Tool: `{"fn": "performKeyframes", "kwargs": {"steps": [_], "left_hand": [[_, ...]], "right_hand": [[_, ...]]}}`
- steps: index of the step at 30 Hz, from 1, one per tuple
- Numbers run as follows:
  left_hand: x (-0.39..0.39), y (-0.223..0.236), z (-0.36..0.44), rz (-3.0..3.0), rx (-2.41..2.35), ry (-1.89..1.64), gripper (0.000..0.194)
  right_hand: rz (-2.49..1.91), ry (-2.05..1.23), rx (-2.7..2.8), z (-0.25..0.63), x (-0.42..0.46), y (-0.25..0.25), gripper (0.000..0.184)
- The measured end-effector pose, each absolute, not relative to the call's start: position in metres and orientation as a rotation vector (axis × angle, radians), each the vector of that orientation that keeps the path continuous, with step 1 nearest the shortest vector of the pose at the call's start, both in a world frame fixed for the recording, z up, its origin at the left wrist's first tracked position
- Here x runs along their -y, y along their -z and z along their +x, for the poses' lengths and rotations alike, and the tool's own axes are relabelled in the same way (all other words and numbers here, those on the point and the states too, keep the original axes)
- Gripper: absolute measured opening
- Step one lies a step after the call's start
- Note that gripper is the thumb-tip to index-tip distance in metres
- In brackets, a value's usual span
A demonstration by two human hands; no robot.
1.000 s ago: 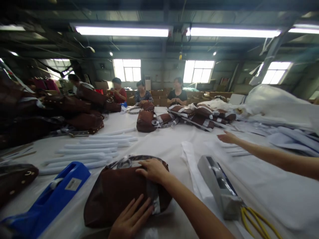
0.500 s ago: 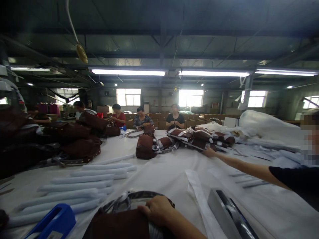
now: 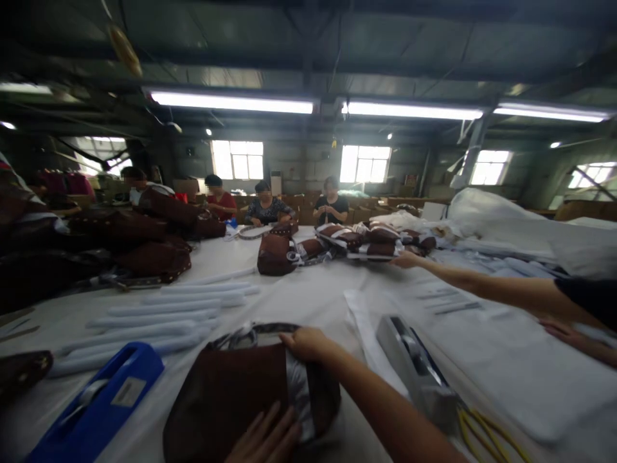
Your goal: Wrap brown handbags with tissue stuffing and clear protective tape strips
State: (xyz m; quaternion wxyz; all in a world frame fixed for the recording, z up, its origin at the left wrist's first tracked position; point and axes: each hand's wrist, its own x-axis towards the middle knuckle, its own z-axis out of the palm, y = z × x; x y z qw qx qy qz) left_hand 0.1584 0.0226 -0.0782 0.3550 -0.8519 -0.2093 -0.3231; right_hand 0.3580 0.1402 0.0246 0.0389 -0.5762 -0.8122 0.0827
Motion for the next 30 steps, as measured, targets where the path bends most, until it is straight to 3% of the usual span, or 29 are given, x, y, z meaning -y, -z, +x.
{"fn": "performKeyframes", "kwargs": {"steps": [3,7,13,21,30], "left_hand": [[-0.003,0.074,0.159,-2.358,0.742,0.861,0.043],[0.005,0.068,0.159,-2.520,0.801,0.861,0.049],[0.007,0.065,0.156,-2.636,0.812,0.818,0.050],[0.008,0.059,0.155,-2.705,0.827,0.756,0.056],[0.008,0.060,0.155,-2.720,0.851,0.755,0.057]], "right_hand": [[-1.746,-0.362,2.510,0.365,-0.139,-0.021,0.072],[-1.581,-0.379,2.524,0.379,-0.111,-0.014,0.049],[-1.280,0.001,2.538,0.404,-0.019,0.005,0.047],[-1.008,0.059,2.492,0.420,0.090,0.037,0.041],[-1.028,-0.060,2.668,0.400,0.074,0.046,0.040]]}}
